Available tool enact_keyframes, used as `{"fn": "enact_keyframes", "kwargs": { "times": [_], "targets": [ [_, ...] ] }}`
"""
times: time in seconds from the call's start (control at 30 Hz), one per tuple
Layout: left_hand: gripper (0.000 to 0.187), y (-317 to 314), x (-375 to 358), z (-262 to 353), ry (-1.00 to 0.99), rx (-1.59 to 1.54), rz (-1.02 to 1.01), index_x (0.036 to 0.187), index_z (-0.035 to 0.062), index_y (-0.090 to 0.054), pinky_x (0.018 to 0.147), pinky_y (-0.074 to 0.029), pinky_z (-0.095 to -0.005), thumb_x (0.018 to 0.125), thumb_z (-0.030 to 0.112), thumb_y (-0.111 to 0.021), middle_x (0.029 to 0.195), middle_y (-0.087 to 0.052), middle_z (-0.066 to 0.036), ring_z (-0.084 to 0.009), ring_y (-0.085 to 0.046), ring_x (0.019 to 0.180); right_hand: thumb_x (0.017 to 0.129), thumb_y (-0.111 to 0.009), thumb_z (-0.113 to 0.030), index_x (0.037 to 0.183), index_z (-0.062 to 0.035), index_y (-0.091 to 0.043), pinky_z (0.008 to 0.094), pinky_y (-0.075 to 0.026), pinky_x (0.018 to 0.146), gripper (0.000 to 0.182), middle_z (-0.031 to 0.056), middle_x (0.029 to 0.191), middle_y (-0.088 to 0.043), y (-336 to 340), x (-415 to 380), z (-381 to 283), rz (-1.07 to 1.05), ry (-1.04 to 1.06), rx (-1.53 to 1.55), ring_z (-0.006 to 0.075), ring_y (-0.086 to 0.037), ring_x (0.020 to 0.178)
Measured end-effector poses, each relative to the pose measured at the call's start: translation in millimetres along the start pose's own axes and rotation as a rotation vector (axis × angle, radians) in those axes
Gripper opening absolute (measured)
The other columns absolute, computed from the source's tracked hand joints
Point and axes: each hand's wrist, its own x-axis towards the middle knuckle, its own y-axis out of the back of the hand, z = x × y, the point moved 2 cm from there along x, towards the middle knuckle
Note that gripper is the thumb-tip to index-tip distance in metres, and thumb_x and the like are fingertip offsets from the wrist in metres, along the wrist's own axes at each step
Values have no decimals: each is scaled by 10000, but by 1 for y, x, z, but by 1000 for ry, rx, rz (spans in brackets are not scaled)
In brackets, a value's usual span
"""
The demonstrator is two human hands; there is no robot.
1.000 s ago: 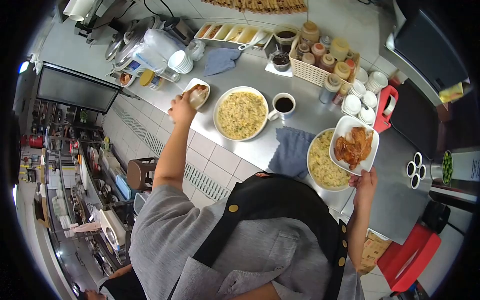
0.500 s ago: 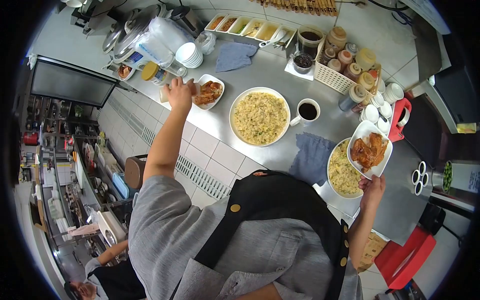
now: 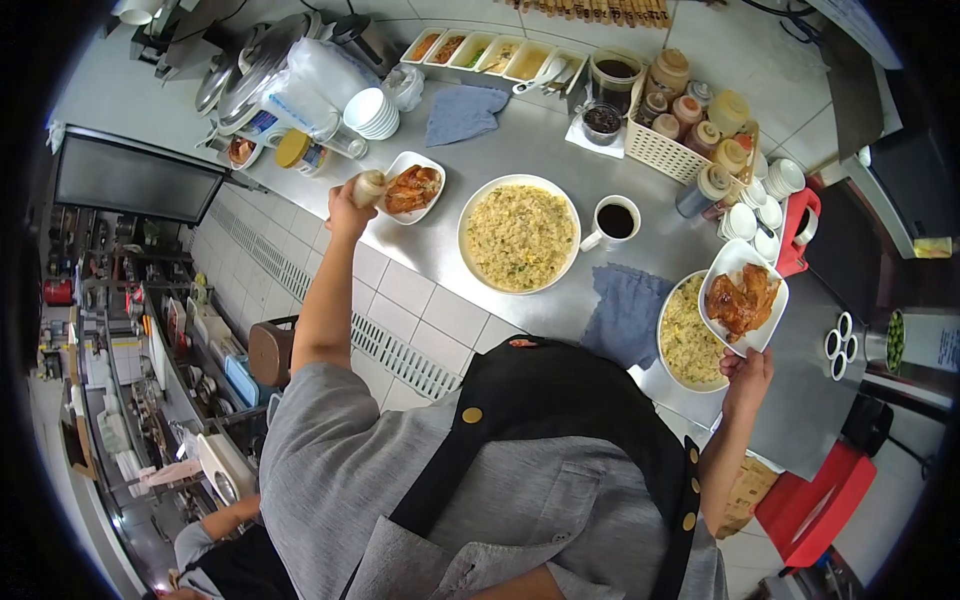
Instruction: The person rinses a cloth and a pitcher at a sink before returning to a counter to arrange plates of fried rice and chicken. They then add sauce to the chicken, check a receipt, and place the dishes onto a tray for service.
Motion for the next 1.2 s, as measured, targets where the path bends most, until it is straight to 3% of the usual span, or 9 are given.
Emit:
{"fn": "enact_keyframes", "kwargs": {
  "times": [0.13,0.3,0.4,0.57,0.7,0.8,0.9,0.97,1.2],
  "targets": [
    [714,-1,20,39,-139,-464,145,1186,104,-559,865,-449,-404,526,88,-831,1116,-507,-124,-309,-536,1020,911,-448,-187,1145,4,-480,251,-469,508,304,109,763,-640,14,-3,7,47,20,32,142,-578,562],
    [694,33,-23,209,-349,-1033,25,1198,30,-464,885,-471,-351,612,73,-834,1114,-561,-131,-258,-572,1003,906,-453,-191,1107,-7,-491,256,-477,505,275,104,748,-638,30,-18,3,105,-9,49,141,-576,549],
    [752,10,-52,299,-650,-985,-11,1221,33,-424,867,-479,-338,619,129,-863,1066,-581,-114,-231,-573,1026,902,-420,-158,1108,4,-482,248,-479,478,269,116,732,-631,41,-27,1,177,-28,67,140,-573,527],
    [714,-68,-98,411,-680,-942,-393,1132,32,-466,843,-492,-369,560,140,-879,1050,-623,-142,-288,-629,965,898,-402,-134,1099,4,-484,244,-482,466,257,112,725,-627,71,-44,1,243,-29,109,137,-570,513],
    [703,-126,-113,442,-631,-659,-470,1123,30,-467,853,-481,-382,549,119,-862,1071,-587,-164,-337,-589,1002,897,-399,-129,1095,-2,-495,245,-483,469,254,105,723,-627,103,-55,7,275,-9,123,136,-571,514],
    [751,-116,-144,450,-583,-556,40,1212,8,-422,992,-349,-444,584,107,-822,1152,-456,-224,-401,-417,1118,895,-392,-121,1121,-6,-489,250,-478,472,271,108,726,-627,126,-61,7,343,-41,107,143,-572,518],
    [838,-94,-191,467,-764,-634,248,1251,-32,-380,998,-336,-442,576,150,-841,1163,-437,-215,-392,-425,1093,894,-386,-116,1132,-3,-481,254,-480,472,280,112,726,-625,147,-58,13,368,-34,116,145,-573,520],
    [815,-115,-211,482,-810,-714,121,1247,-44,-373,998,-342,-437,600,144,-831,1162,-441,-212,-387,-432,1100,892,-385,-115,1136,-1,-476,255,-482,473,284,113,727,-623,155,-57,9,375,-37,127,145,-574,521],
    [658,-203,-204,511,-500,-1327,-281,1162,-34,-508,950,-408,-394,600,91,-828,1161,-515,-192,-325,-492,1101,852,-399,-123,1209,1,-468,263,-489,494,384,96,718,-618,169,-42,3,288,-30,113,147,-572,522]
  ]
}}
